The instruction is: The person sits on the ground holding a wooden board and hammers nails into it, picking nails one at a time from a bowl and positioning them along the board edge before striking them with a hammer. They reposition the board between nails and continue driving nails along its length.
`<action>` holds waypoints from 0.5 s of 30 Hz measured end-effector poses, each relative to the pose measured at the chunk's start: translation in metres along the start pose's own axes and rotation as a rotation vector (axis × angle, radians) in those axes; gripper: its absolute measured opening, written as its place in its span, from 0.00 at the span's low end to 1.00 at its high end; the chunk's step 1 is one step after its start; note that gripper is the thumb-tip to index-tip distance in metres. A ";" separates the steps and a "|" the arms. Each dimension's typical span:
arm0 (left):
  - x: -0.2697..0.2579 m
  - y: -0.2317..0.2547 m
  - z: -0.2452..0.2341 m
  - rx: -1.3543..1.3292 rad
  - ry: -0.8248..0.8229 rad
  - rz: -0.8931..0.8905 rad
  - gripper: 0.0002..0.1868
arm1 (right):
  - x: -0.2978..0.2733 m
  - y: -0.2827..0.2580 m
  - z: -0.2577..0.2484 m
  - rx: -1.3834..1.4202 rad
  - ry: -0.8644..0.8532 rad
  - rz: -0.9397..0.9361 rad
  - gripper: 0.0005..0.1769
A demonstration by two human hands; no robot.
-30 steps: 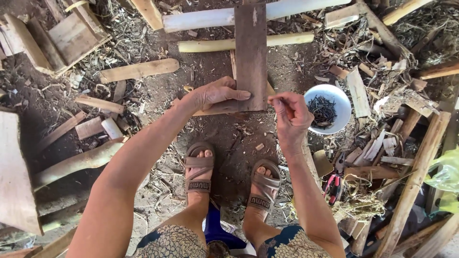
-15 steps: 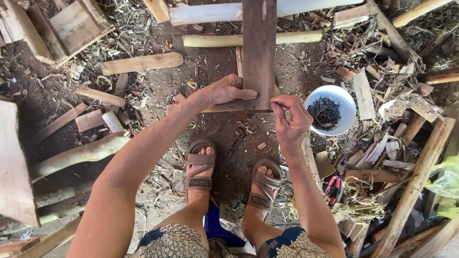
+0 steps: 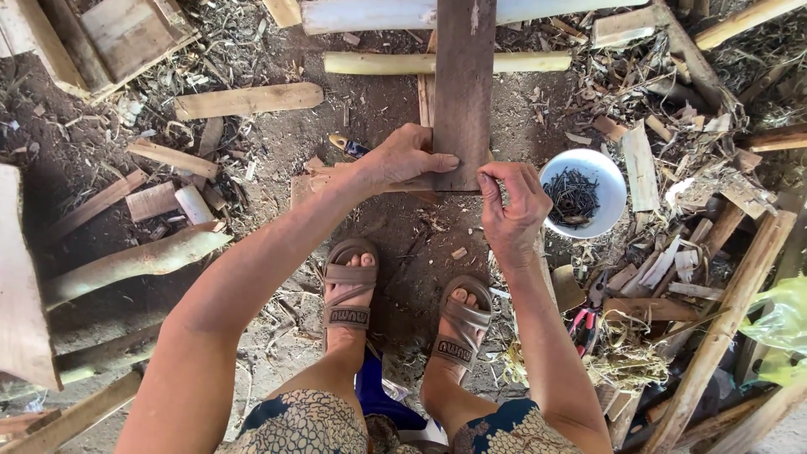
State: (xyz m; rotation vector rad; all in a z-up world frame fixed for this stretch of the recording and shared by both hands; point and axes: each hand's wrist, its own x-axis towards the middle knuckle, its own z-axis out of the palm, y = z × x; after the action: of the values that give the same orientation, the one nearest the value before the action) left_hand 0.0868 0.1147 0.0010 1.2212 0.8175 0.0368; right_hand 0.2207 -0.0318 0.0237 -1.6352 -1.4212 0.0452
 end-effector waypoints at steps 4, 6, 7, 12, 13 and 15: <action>-0.003 0.005 -0.001 -0.235 -0.037 -0.040 0.18 | -0.002 -0.006 -0.003 0.117 -0.003 0.035 0.03; -0.006 0.007 -0.001 -0.280 -0.044 -0.068 0.18 | -0.001 -0.006 -0.002 0.115 -0.007 0.008 0.04; -0.007 0.009 -0.002 -0.297 -0.043 -0.098 0.18 | -0.001 -0.007 -0.001 0.113 -0.007 -0.004 0.04; -0.006 0.007 -0.001 -0.331 -0.048 -0.073 0.18 | 0.000 -0.009 0.001 0.079 -0.042 0.004 0.04; -0.005 0.006 -0.002 -0.324 -0.049 -0.066 0.18 | 0.001 -0.010 0.001 0.083 -0.045 0.010 0.04; -0.004 0.004 -0.002 -0.308 -0.045 -0.059 0.18 | 0.002 -0.011 0.000 0.075 -0.058 0.019 0.04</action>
State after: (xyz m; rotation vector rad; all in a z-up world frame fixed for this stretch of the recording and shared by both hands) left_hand 0.0841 0.1160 0.0063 0.9046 0.7763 0.0841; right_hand 0.2126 -0.0319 0.0320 -1.5969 -1.4307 0.1566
